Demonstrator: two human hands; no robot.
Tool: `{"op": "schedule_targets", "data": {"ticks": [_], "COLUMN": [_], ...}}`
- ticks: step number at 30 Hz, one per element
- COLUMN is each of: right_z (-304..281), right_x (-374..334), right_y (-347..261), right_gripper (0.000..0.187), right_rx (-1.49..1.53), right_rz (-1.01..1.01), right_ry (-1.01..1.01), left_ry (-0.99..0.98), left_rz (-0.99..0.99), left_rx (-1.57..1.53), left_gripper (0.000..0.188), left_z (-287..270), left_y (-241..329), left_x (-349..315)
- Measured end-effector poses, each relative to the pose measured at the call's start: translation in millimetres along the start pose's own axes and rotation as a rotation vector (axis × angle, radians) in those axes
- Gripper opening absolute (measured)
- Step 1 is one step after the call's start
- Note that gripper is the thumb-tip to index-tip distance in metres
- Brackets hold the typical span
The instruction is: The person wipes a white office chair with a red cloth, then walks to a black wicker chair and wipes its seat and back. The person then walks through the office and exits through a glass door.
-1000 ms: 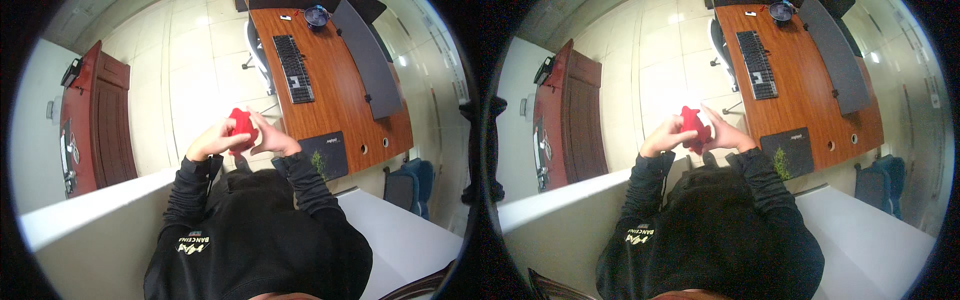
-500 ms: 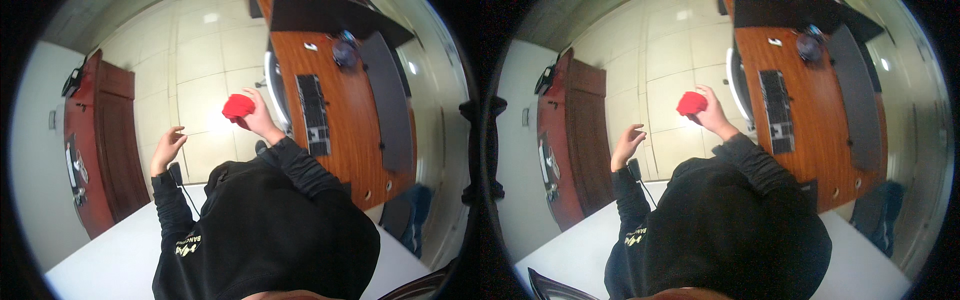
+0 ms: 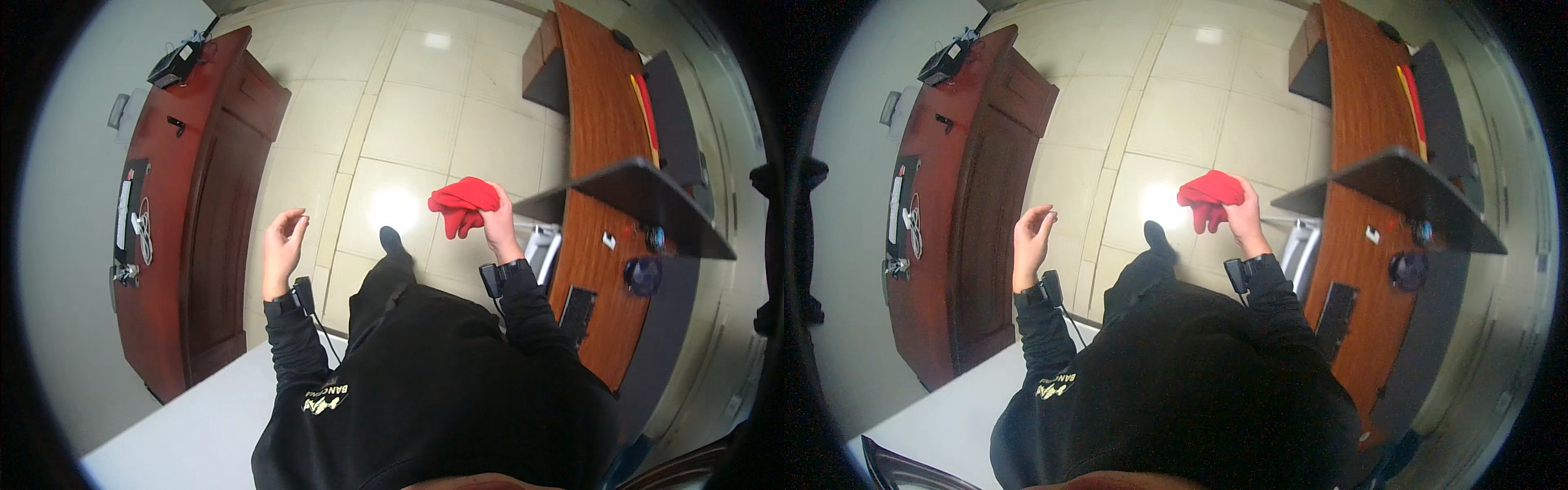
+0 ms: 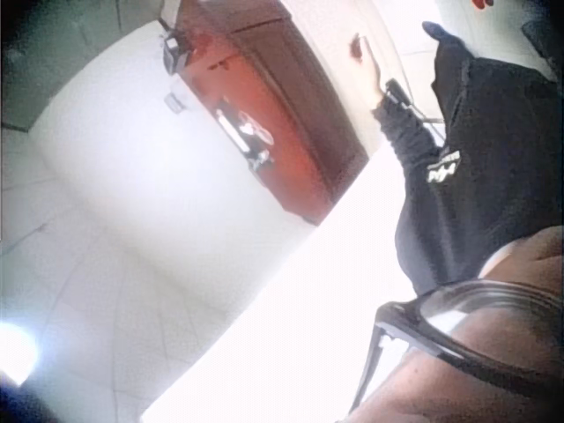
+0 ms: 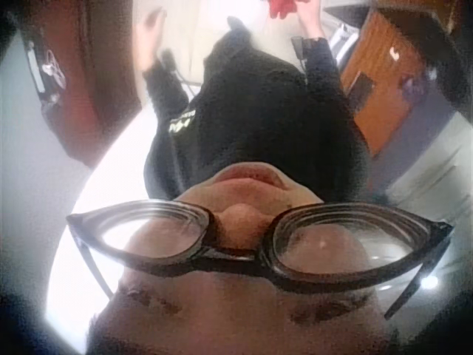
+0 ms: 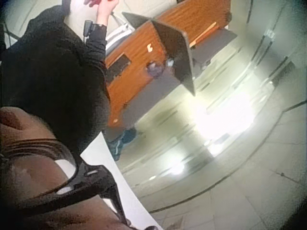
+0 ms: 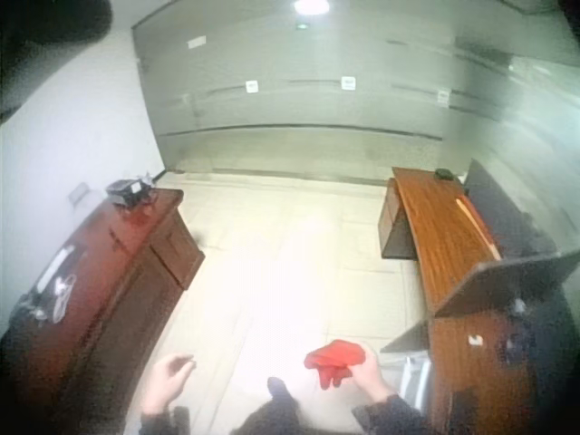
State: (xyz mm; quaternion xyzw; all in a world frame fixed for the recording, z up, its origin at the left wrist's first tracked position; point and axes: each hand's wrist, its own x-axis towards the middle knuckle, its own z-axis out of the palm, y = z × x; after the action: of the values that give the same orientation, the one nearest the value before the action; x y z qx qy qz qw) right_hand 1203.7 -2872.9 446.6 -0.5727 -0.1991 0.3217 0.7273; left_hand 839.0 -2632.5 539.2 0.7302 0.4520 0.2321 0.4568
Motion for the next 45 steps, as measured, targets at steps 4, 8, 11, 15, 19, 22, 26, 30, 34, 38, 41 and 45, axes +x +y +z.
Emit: {"op": "schedule_targets", "data": {"ticks": [4,8,11,15,19,22,26,30,34,38,41,45], "right_z": [53.2,102.9,131.6,155.0,200.0,250.5,324.6,395.2,459.6,532.3,600.0,689.2], "right_x": [110.3,226.8,319.3,450.4,599.9,711.3,840.0,959.3,1078.8,1189.5,1265.3,1365.5], "right_y": [-20.7,-28.6,-17.3,-11.2,-6.2,-5.4,-13.1,-9.4,17.2,49.5,66.6,76.8], "right_gripper": [0.035,0.036,0.033,0.031,0.035,0.032,0.026,0.023,0.028,0.036,0.036,0.035], "right_rx": [0.037,0.003,-0.067,-0.177,-0.173,-0.159,-0.172,-0.144,-0.181,-0.23,-0.235,-0.252], "right_rz": [0.116,0.015,-0.169,-0.186,-0.208,-0.13,-0.037,0.064,0.026,-0.04,-0.027,-0.034], "right_ry": [-0.085,-0.073,-0.081,-0.164,-0.268,-0.308,-0.373,-0.384,-0.281,-0.185,-0.12,-0.095], "left_ry": [-0.026,-0.064,-0.158,-0.318,-0.54,-1.048,-0.086,0.241,0.266,0.164,0.079,-0.002], "left_rz": [-0.043,0.116,0.107,-0.204,-0.672,-0.268,-1.003,-1.084,-0.765,-0.528,-0.519,-0.375], "left_rx": [0.164,0.119,0.113,0.21,0.361,0.938,-0.589,-0.439,-0.397,-0.384,-0.318,-0.257], "left_gripper": [0.023,0.026,0.023,0.036,0.041,0.028,0.03,0.025,0.023,0.02,0.019,0.024], "left_z": [-34.0,-53.8,-42.8,-17.1,-34.0,-59.9,-58.0,-41.8,-65.9,-109.8,-148.5,-205.0], "left_y": [16.9,27.3,-22.9,-181.3,-340.8,-386.4,-362.5,-325.0,-306.9,-315.7,-324.0,-312.2], "left_x": [128.8,255.5,333.1,417.0,407.9,393.9,466.4,665.0,884.2,1082.3,1211.8,1359.6]}}
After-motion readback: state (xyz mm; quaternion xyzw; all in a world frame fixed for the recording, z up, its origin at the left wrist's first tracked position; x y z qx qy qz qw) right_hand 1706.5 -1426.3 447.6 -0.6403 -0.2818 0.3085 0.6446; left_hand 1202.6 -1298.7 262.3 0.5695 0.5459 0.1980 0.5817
